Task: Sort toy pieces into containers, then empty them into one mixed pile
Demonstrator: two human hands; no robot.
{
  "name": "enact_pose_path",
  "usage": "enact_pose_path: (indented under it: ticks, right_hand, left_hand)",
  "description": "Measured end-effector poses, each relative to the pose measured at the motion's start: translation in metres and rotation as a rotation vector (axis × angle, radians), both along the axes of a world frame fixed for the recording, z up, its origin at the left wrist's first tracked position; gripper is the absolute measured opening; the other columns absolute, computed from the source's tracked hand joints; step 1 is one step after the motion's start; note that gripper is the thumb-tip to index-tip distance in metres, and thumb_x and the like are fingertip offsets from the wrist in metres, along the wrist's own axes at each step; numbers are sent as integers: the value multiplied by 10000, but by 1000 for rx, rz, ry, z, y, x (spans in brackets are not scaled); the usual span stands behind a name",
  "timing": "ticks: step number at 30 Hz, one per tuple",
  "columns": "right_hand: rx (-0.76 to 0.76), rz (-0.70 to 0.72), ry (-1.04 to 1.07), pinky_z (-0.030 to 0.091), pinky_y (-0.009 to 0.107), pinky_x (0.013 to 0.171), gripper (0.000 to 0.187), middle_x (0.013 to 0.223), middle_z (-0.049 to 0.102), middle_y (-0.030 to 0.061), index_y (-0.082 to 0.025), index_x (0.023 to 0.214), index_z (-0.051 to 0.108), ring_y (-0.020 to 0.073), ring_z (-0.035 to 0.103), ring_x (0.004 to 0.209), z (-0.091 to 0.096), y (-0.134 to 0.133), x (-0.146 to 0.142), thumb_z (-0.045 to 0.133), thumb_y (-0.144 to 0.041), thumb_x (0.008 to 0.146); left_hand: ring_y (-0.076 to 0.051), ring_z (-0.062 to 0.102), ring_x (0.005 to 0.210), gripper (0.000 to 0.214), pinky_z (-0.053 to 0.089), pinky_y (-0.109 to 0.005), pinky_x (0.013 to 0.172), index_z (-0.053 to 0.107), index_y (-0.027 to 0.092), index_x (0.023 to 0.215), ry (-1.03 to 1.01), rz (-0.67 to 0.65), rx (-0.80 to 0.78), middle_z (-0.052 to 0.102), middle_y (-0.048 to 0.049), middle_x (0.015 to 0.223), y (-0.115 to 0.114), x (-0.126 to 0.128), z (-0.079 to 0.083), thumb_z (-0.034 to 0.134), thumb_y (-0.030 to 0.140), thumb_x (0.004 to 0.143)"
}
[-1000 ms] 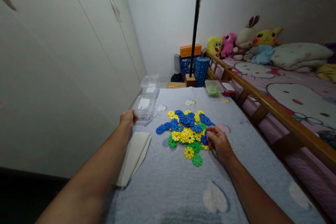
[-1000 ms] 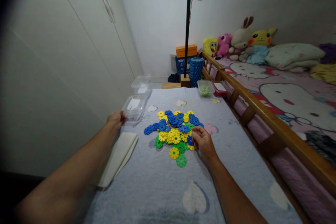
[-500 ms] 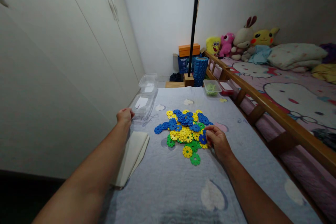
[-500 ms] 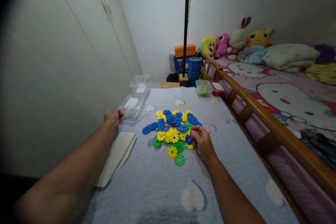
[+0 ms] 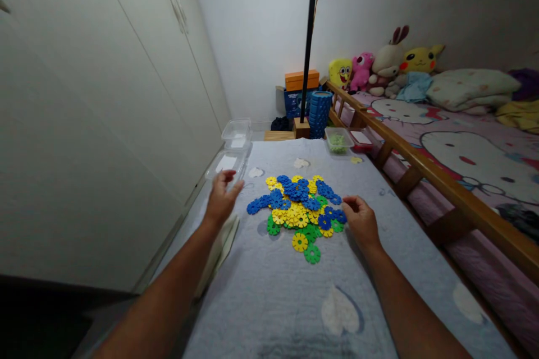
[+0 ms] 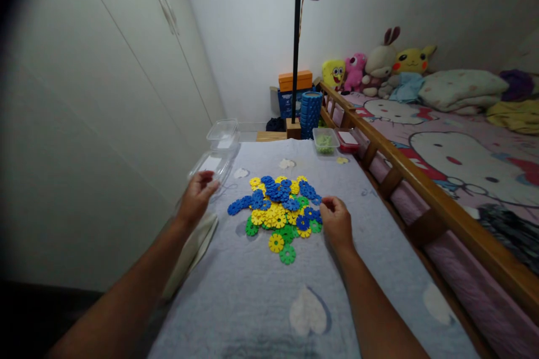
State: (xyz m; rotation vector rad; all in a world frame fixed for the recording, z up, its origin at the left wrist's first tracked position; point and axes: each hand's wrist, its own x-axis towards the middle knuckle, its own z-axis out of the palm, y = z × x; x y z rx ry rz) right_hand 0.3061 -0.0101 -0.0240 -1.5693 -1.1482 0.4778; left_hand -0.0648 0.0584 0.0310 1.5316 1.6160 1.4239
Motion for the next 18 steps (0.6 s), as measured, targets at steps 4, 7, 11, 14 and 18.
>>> enact_pose_path:
  ticks: [4, 7, 11, 14, 18]
  right_hand:
    - [-14, -47, -365, 451, 451, 930, 291, 1015, 691, 142, -183, 966, 668, 300, 605, 982, -15, 7, 11, 547, -389, 800]
    - [-49, -23, -515, 425, 463, 967, 365, 1081, 695, 145, -182, 1089, 657, 311, 589, 1038, -24, 8, 9, 546, -403, 821]
    - [-82, 36, -627, 396, 478, 1001, 436, 1189, 672, 131, -206, 1201, 622, 315, 560, 1122, -29, 6, 5, 551, -466, 858]
    - [-95, 68, -664, 364, 498, 1045, 435, 1251, 658, 121, -226, 1207, 623, 323, 531, 1196, -29, 5, 4, 547, -484, 865]
    - [-102, 120, -669, 343, 501, 1074, 404, 1280, 659, 127, -217, 1174, 649, 330, 516, 1255, -29, 4, 5, 559, -451, 856]
  left_hand:
    - [-361, 402, 1391, 763, 303, -488, 1157, 515, 221, 1328, 415, -349, -166, 488, -163, 1422, -34, 52, -17, 746, 536, 672]
    - [-447, 261, 1467, 943, 211, -597, 1156, 403, 233, 1451, 598, -275, -340, 361, -222, 1545, -42, 80, -32, 732, 630, 662]
    - [-489, 224, 1464, 955, 160, -667, 1127, 378, 263, 1477, 667, -259, -341, 331, -225, 1571, -41, 110, -43, 699, 683, 683]
    - [-487, 210, 1465, 916, 159, -659, 1135, 426, 287, 1464, 660, -245, -252, 330, -198, 1577, -41, 132, -45, 732, 648, 680]
    - [-440, 270, 1449, 803, 194, -624, 1159, 476, 276, 1451, 658, -266, -141, 379, -179, 1547, -46, 154, -45, 722, 566, 743]
